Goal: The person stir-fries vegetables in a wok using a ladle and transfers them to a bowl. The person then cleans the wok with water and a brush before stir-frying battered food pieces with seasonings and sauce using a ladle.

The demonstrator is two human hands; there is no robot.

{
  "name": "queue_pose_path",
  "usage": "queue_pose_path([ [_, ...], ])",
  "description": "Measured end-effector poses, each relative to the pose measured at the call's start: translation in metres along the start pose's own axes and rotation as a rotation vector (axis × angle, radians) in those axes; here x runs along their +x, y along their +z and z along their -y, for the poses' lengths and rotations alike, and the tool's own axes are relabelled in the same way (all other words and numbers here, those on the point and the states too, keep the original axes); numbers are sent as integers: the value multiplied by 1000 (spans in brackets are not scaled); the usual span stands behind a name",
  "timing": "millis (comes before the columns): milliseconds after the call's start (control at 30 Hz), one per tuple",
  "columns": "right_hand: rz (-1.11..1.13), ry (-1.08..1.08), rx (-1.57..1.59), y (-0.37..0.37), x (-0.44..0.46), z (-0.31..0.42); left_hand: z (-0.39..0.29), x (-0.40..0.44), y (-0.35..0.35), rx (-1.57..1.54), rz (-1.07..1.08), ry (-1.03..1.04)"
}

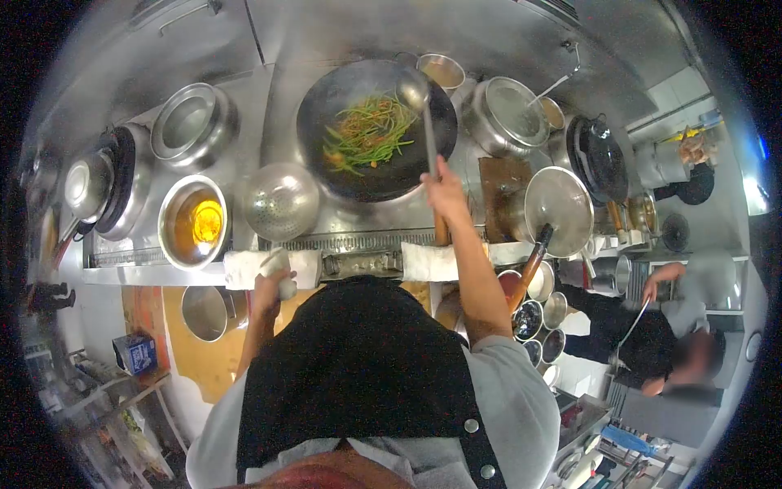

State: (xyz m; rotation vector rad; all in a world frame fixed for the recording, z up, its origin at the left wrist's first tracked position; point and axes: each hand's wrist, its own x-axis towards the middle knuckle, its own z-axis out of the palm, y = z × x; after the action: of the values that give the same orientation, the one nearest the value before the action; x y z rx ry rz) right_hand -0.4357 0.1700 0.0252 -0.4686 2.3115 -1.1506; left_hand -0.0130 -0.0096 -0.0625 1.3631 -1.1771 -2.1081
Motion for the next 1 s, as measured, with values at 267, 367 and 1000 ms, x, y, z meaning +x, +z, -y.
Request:
queue_pose_path([
  [267, -132, -460, -331, 52, 70, -30, 1, 9, 25, 41, 111, 6],
  [367, 20, -460, -578, 55, 3, -9, -13, 4, 53, 5, 190, 1],
  [1000, 269, -262, -287, -25, -197, -38, -37, 137, 185, -40, 286, 5],
])
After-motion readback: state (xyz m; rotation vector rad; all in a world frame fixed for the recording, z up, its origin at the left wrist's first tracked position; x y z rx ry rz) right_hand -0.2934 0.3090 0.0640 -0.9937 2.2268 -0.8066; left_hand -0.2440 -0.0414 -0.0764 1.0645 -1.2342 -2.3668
